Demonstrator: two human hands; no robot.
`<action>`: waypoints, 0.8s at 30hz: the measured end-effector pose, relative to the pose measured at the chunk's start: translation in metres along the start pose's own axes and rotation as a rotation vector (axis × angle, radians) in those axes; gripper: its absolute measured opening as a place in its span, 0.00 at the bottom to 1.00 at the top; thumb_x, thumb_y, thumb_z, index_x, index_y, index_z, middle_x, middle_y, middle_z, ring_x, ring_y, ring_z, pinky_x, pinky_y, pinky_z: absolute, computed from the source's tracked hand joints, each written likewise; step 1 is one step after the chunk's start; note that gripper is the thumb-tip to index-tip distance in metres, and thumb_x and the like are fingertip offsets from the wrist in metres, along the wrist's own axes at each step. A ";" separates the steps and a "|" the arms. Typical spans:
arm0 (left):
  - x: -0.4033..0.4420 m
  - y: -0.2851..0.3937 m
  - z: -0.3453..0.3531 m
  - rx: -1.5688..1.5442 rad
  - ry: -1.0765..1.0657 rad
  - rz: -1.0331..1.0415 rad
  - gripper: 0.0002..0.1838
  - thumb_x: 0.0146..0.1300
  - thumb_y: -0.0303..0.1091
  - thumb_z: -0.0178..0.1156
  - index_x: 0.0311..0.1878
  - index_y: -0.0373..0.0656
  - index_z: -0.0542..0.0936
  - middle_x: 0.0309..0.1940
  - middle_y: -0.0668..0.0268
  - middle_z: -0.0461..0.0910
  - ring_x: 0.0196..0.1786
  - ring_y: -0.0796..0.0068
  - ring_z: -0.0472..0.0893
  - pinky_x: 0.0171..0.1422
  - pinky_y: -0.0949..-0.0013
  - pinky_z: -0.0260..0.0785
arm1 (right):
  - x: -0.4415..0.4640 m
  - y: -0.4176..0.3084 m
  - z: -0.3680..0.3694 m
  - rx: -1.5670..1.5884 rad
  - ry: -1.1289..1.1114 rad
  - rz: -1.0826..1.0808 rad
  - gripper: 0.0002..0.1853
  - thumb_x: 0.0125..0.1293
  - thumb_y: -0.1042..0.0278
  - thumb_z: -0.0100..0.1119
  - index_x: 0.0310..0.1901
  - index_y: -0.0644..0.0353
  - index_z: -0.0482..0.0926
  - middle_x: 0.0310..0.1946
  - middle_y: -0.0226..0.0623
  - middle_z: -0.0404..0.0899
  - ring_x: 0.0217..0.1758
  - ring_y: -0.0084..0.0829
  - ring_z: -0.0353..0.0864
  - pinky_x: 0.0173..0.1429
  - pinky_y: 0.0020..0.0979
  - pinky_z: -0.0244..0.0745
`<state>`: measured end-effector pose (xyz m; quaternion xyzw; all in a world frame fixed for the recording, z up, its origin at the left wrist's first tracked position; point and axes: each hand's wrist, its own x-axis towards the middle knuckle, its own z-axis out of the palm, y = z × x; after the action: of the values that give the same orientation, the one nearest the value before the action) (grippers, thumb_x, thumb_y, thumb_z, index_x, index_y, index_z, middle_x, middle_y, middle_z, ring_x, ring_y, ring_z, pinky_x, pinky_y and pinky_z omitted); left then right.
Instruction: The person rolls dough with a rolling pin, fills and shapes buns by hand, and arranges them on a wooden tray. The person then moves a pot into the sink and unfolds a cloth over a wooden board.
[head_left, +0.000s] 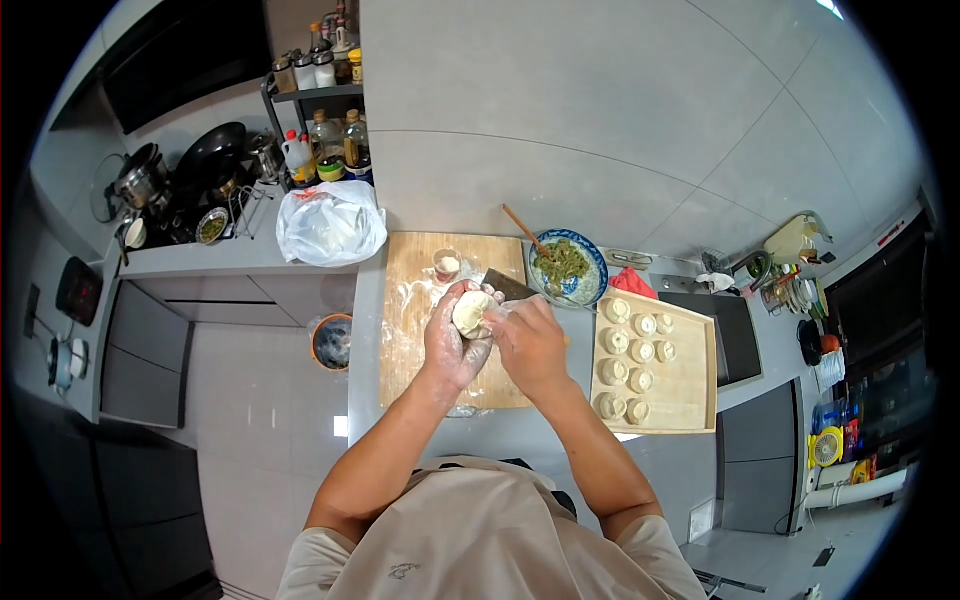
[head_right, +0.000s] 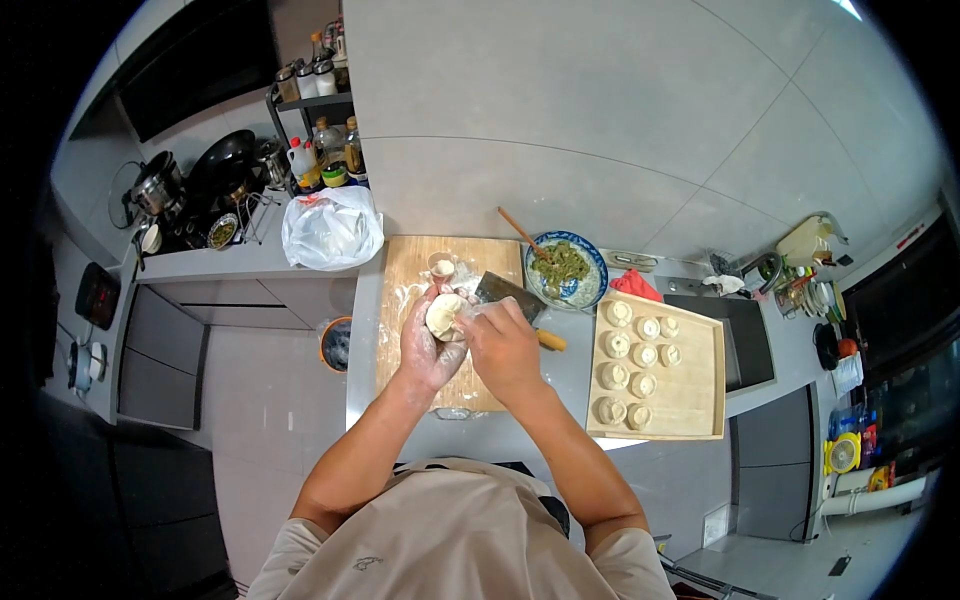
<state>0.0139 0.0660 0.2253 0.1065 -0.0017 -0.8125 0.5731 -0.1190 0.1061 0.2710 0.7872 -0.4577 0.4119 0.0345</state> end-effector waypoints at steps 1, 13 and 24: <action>0.002 0.001 -0.004 0.000 -0.001 0.001 0.10 0.82 0.39 0.52 0.47 0.44 0.78 0.43 0.59 0.84 0.49 0.60 0.85 0.57 0.58 0.80 | 0.000 0.001 0.000 -0.023 -0.019 -0.023 0.15 0.55 0.78 0.76 0.46 0.58 0.91 0.38 0.36 0.83 0.42 0.42 0.79 0.46 0.38 0.79; 0.003 0.003 -0.008 -0.069 -0.031 -0.046 0.11 0.82 0.41 0.52 0.46 0.46 0.80 0.41 0.60 0.85 0.48 0.61 0.85 0.57 0.58 0.80 | -0.004 0.001 0.006 -0.005 0.004 -0.024 0.13 0.56 0.78 0.73 0.45 0.59 0.90 0.37 0.37 0.81 0.42 0.42 0.78 0.47 0.38 0.78; 0.003 0.010 -0.008 -0.154 0.037 -0.055 0.14 0.82 0.40 0.48 0.47 0.43 0.80 0.40 0.58 0.84 0.48 0.54 0.84 0.58 0.53 0.80 | -0.010 0.003 -0.001 0.008 0.022 -0.030 0.16 0.54 0.73 0.78 0.46 0.58 0.89 0.38 0.36 0.81 0.43 0.41 0.77 0.48 0.38 0.77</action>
<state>0.0236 0.0608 0.2186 0.0770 0.0743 -0.8235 0.5571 -0.1246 0.1115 0.2637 0.7895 -0.4439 0.4217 0.0425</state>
